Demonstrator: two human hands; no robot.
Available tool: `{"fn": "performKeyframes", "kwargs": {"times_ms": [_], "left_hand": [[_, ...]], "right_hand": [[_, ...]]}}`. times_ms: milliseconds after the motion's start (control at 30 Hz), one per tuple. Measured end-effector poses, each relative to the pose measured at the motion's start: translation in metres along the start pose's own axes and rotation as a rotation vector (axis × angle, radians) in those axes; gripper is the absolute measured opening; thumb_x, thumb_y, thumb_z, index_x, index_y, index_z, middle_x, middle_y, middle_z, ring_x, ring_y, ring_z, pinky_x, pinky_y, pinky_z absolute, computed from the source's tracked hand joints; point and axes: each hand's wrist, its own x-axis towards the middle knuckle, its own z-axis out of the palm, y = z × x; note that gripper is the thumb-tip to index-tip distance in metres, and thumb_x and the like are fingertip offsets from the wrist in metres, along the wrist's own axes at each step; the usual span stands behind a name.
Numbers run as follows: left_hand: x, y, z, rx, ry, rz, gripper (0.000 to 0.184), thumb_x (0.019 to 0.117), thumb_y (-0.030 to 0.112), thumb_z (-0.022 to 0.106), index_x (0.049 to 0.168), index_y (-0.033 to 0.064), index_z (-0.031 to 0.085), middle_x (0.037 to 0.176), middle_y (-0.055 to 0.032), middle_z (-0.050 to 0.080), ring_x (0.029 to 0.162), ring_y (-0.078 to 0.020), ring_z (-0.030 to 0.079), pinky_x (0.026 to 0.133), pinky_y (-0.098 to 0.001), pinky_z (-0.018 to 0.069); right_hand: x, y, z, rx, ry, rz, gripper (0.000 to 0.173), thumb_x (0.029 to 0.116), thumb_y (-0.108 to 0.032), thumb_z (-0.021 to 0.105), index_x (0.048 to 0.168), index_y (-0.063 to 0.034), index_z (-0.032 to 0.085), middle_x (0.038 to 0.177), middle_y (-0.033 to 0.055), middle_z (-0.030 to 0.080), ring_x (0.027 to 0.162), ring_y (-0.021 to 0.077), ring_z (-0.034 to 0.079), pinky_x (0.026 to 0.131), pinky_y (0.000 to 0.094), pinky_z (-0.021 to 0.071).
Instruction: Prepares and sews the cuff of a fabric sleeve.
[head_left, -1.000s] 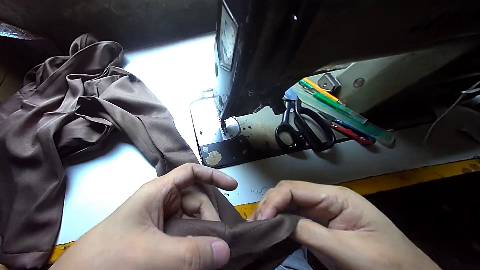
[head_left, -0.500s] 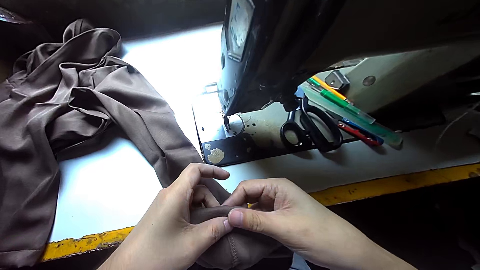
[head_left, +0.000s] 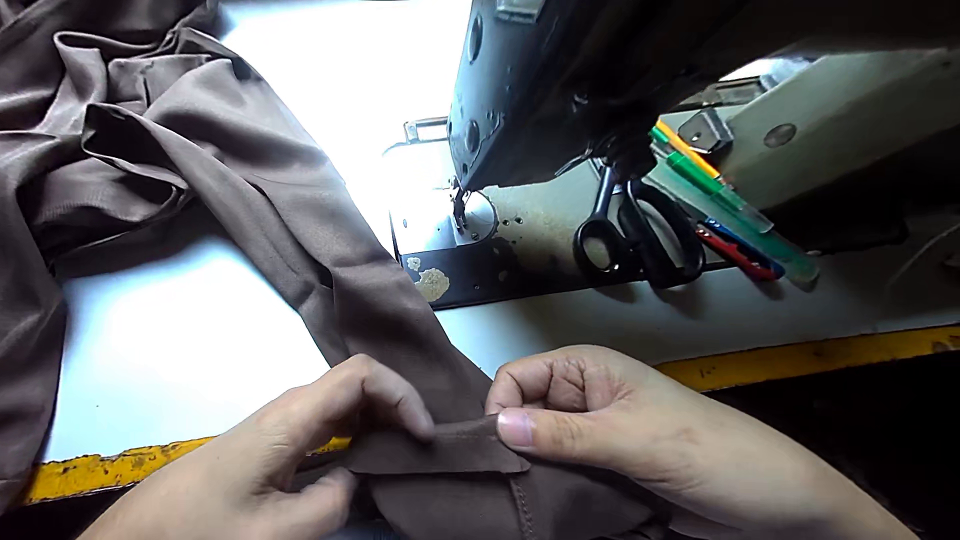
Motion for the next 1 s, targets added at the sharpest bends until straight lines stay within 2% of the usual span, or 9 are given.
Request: {"fn": "performKeyframes", "kwargs": {"times_ms": [133,300,367,433,533,600,667,733,1000], "left_hand": [[-0.014,-0.011,-0.009,-0.319,-0.079,-0.063,0.020,0.0946,0.010,0.055,0.107,0.0073,0.070,0.101,0.0011,0.067,0.097,-0.0033,0.063,0.083,-0.0187,0.0523],[-0.025,-0.009,-0.041,-0.498,-0.096,-0.202,0.022,0.0951,0.017,0.054,0.085,0.0096,0.072,0.077,0.0054,0.068,0.073,0.0008,0.065,0.065,-0.0140,0.0519],[-0.024,-0.002,-0.051,-0.291,-0.072,-0.274,0.017,0.0926,0.018,0.055,0.085,0.0131,0.070,0.071,0.0071,0.063,0.064,0.0023,0.059,0.055,-0.0124,0.0467],[-0.018,0.007,-0.050,0.278,-0.002,-0.228,0.015,0.0961,0.037,0.060,0.094,0.0237,0.066,0.078,0.0145,0.061,0.068,0.0059,0.057,0.057,-0.0121,0.0479],[0.004,0.017,-0.020,0.625,0.147,-0.151,0.039,0.0987,0.058,0.054,0.118,0.0260,0.066,0.107,0.0150,0.064,0.101,-0.0018,0.061,0.086,-0.0273,0.0538],[0.015,0.018,0.004,0.399,0.149,-0.201,0.040,0.1014,0.051,0.057,0.126,0.0202,0.067,0.113,0.0111,0.070,0.107,-0.0046,0.066,0.094,-0.0290,0.0575],[0.021,0.017,0.020,0.088,0.134,-0.337,0.032,0.1002,0.038,0.065,0.122,0.0152,0.069,0.101,0.0063,0.075,0.091,-0.0063,0.072,0.081,-0.0236,0.0623],[0.022,0.014,0.023,-0.054,0.139,-0.438,0.025,0.0963,0.031,0.071,0.114,0.0135,0.073,0.084,0.0037,0.073,0.072,-0.0058,0.069,0.064,-0.0189,0.0585],[0.016,0.011,0.022,-0.059,0.137,-0.519,0.018,0.0931,0.031,0.075,0.087,0.0146,0.075,0.067,0.0055,0.067,0.057,0.0003,0.060,0.050,-0.0138,0.0476]], "right_hand": [[-0.003,0.002,-0.005,0.017,-0.023,0.042,0.012,0.0965,-0.020,0.070,0.088,-0.0124,0.073,0.068,-0.0020,0.066,0.060,-0.0010,0.061,0.053,0.0130,0.0499],[0.003,0.007,0.002,0.043,-0.019,0.088,0.012,0.0972,-0.020,0.068,0.088,-0.0132,0.073,0.069,-0.0024,0.066,0.060,-0.0006,0.061,0.054,0.0134,0.0494],[0.009,0.011,0.007,0.075,-0.028,0.107,0.014,0.0982,-0.018,0.067,0.087,-0.0116,0.072,0.068,-0.0015,0.064,0.059,-0.0001,0.060,0.053,0.0139,0.0483],[0.013,0.014,0.011,0.112,-0.038,0.118,0.015,0.0993,-0.017,0.066,0.087,-0.0098,0.071,0.068,-0.0002,0.064,0.059,0.0015,0.060,0.053,0.0154,0.0491],[0.017,0.017,0.018,0.068,-0.011,0.109,0.015,0.0987,-0.020,0.068,0.088,-0.0106,0.071,0.067,-0.0013,0.063,0.058,0.0015,0.058,0.052,0.0155,0.0469],[0.017,0.018,0.022,-0.015,0.028,0.080,0.015,0.0972,-0.023,0.071,0.089,-0.0114,0.072,0.065,-0.0026,0.061,0.056,0.0014,0.055,0.049,0.0154,0.0442],[0.016,0.019,0.024,-0.080,0.056,0.048,0.016,0.0958,-0.025,0.073,0.088,-0.0117,0.073,0.065,-0.0031,0.061,0.055,0.0014,0.055,0.049,0.0152,0.0436],[0.014,0.020,0.023,-0.098,0.066,0.039,0.015,0.0951,-0.025,0.074,0.088,-0.0123,0.072,0.064,-0.0036,0.061,0.055,0.0007,0.055,0.048,0.0148,0.0432],[0.015,0.017,0.023,-0.132,0.095,0.041,0.019,0.0963,-0.027,0.072,0.084,-0.0122,0.072,0.064,-0.0024,0.061,0.055,0.0020,0.056,0.048,0.0150,0.0430]]}}
